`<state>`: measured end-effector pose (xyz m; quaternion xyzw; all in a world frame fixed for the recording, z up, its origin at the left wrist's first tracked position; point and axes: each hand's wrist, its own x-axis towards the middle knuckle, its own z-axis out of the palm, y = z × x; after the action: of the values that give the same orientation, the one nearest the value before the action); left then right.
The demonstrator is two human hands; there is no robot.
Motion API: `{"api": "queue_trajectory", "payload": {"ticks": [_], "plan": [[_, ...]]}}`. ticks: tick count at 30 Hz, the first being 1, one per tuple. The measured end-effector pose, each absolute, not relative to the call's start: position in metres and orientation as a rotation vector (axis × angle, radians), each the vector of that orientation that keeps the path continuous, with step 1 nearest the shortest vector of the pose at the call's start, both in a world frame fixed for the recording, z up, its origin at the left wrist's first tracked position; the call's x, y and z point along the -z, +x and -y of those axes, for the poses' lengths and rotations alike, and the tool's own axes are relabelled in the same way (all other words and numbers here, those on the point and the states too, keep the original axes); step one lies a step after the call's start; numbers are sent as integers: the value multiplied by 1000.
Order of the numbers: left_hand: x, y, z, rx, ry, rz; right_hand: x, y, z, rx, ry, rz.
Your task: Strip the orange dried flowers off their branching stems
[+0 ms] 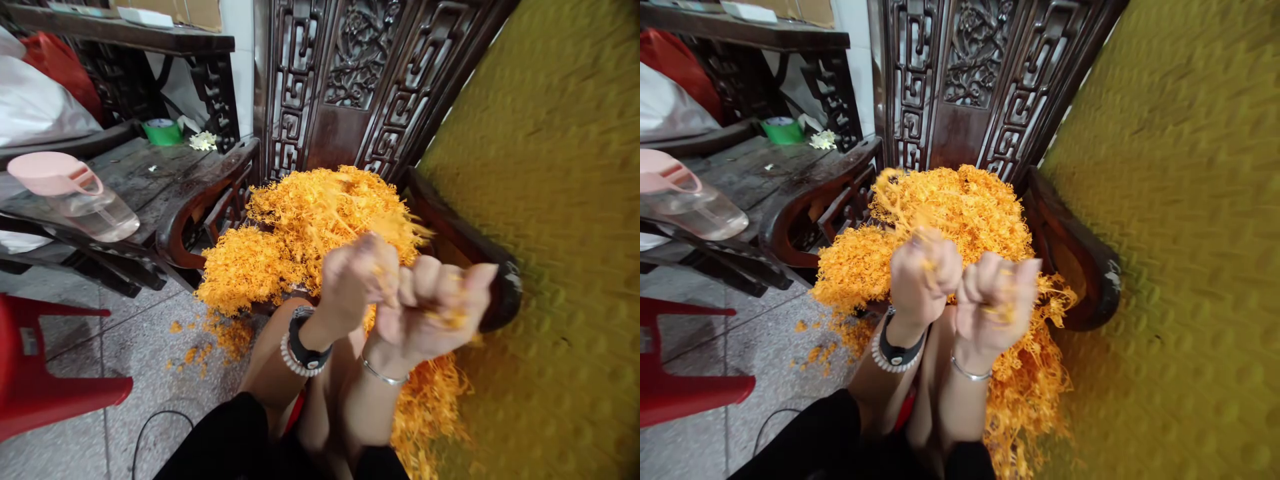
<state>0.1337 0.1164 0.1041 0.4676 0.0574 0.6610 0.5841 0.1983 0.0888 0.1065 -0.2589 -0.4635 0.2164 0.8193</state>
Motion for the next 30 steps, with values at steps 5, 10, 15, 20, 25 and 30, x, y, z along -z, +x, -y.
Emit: {"api": "queue_trajectory", "payload": {"ticks": [5, 10, 15, 20, 25, 30], "plan": [[-107, 121, -125, -1507, 997, -69, -110, 217, -90, -702, -341, 1012], [-101, 118, -128, -1334, 1363, -223, -114, 209, -85, -768, -411, 1014], [-102, 116, -126, -1391, 1344, -283, -111, 201, -91, -670, -620, 833], [-102, 127, -122, -1418, 1111, -274, -98, 190, -100, -109, -1007, 755], [-96, 146, -118, -1593, 1169, -439, -92, 185, -99, -42, -1144, 1110], [-89, 144, -127, -1621, 1169, -422, -92, 187, -96, -284, -1108, 1364]]}}
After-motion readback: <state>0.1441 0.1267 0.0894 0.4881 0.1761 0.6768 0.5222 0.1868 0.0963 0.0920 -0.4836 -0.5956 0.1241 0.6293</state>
